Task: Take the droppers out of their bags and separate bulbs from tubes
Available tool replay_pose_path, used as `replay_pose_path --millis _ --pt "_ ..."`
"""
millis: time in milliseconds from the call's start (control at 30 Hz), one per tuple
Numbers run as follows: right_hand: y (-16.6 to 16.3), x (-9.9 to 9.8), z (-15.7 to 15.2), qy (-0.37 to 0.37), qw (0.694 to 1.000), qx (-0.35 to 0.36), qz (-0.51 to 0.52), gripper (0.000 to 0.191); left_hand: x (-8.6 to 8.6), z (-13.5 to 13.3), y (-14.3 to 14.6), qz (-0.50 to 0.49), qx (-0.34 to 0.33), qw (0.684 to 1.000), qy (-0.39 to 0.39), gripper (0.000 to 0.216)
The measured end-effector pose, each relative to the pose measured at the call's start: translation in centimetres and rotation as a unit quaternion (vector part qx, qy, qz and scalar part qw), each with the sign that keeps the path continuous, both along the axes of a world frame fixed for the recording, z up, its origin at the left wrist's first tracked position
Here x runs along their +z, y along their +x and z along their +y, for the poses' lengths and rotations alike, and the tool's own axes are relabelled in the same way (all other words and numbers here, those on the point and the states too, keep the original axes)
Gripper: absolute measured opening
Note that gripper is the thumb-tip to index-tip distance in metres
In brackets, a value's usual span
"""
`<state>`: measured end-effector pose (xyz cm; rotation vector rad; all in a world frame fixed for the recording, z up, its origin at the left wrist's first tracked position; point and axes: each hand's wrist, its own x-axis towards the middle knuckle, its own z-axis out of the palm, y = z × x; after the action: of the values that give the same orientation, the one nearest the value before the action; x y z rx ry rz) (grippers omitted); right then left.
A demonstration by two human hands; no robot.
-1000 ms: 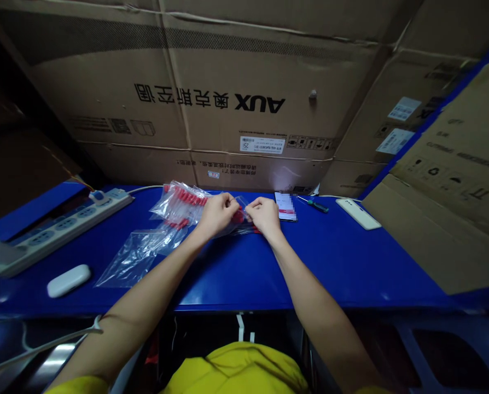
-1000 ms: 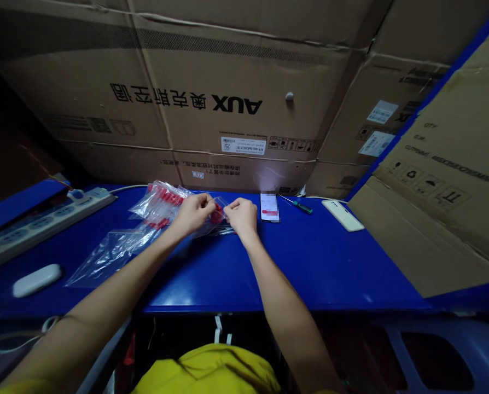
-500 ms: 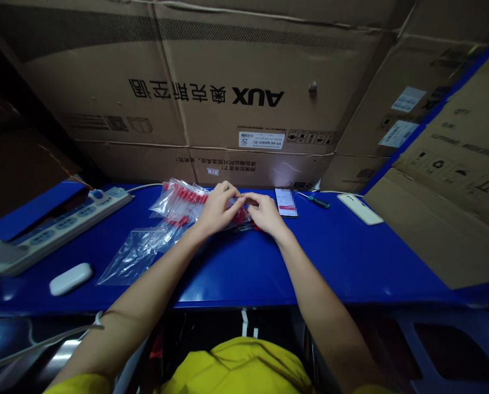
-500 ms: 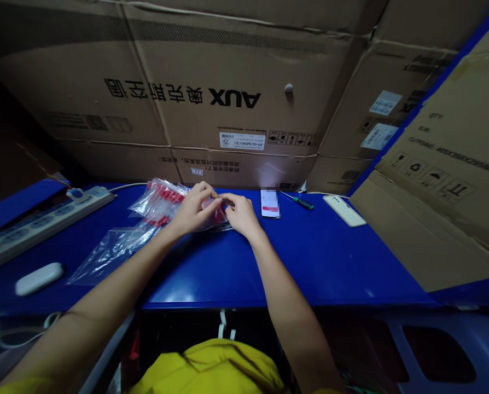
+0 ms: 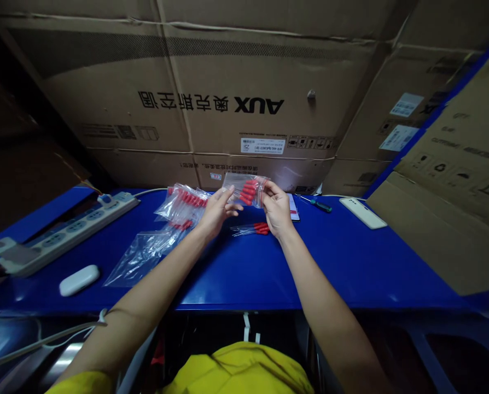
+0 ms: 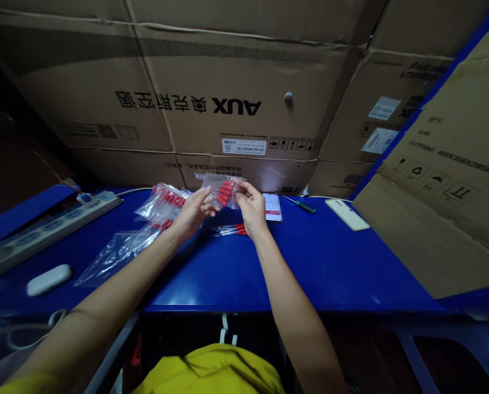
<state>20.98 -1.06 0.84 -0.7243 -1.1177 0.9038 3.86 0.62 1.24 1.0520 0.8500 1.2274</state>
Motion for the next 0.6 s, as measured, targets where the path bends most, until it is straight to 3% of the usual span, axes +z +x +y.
replay_pose_path --millis 167,333,467,600 --pt "-0.3 -0.6 -0.4 -0.047 0.992 0.066 -0.097 0.061 1.1 0.0 -1.0 0.027 0.115 0.985 0.128 0.047" --pt "-0.8 -1.4 -0.2 -0.052 0.979 0.021 -0.193 0.061 1.3 0.2 -1.6 0.119 0.137 0.962 0.205 0.049" --pt "-1.7 -2.2 -0.2 -0.08 0.976 0.002 -0.203 0.058 1.5 -0.4 -1.6 0.226 0.157 0.911 0.307 0.044" --pt "-2.6 -2.6 -0.2 -0.103 0.975 -0.006 -0.194 0.049 1.4 -0.6 -1.8 0.3 0.175 0.88 0.325 0.043"
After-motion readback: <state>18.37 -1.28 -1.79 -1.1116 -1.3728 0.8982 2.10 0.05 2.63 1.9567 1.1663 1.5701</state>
